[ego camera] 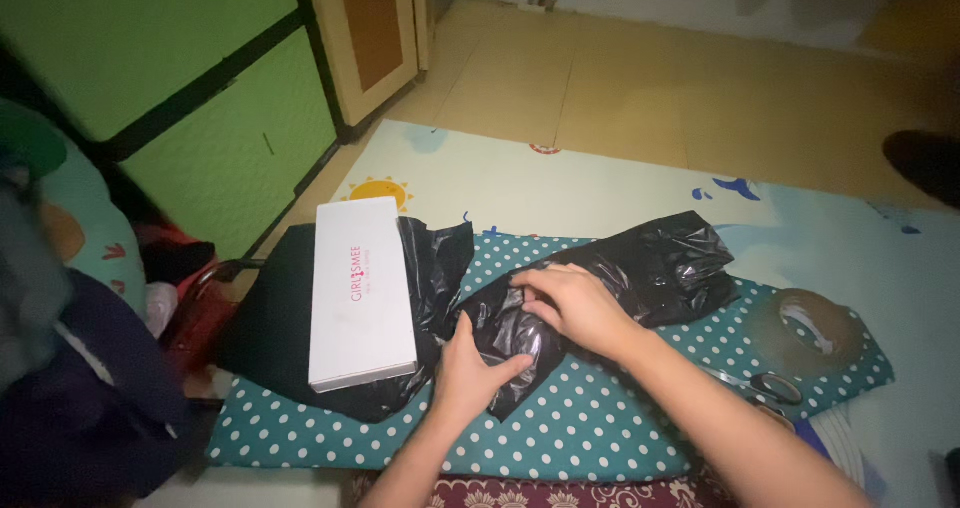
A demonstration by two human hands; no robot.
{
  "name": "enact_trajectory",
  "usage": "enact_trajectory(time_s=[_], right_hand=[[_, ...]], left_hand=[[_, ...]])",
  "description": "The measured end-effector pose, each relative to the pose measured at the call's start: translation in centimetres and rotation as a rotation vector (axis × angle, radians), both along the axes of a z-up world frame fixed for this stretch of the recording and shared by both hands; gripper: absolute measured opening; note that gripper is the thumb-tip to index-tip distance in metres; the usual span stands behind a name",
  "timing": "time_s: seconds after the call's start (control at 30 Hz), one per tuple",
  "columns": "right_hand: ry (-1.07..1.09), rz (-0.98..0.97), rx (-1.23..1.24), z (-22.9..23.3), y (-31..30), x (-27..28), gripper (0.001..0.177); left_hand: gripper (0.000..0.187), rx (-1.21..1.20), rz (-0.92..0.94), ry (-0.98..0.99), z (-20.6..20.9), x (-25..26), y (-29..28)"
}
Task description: The person wraps a black item in a black plastic bag. They fold the bag around the item, then repeatedly cut pieces of clear tape and apply them to seal the bag. The person uses scissors to cut the tape and their hands to smooth and press the tape onto the bag.
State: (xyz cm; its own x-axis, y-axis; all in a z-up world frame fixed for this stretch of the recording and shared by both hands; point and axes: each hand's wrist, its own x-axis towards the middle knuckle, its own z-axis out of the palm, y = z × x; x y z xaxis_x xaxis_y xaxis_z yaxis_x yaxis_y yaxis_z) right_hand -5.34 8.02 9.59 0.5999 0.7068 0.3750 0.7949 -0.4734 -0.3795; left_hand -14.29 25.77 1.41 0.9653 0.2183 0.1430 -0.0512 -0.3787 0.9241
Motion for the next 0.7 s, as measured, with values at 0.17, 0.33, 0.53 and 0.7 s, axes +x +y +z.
enact_trajectory(time_s=[0.17, 0.33, 0.53, 0.7], right_hand=[[-0.017, -0.042, -0.032, -0.7, 0.6, 0.5, 0.040], [-0.122, -0.046, 0.121, -1.1, 0.4, 0.2, 0.048], [-0.087, -0.180, 0.312, -1.0, -2.8, 1.1, 0.019], [-0.223, -0.385, 0.109, -2.6, -5.6, 1.3, 0.037]], left_hand=[[0.079, -0.082, -0.044, -0.052, -0.2, 0.1, 0.4], [0.079, -0.052, 0.005, 0.011, 0.2, -0.2, 0.6], [0.087, 0.119, 0.153, -0.353, 1.8, -2.3, -0.5], [0.070, 0.539, -0.138, -0.441, 3.3, -0.9, -2.3]])
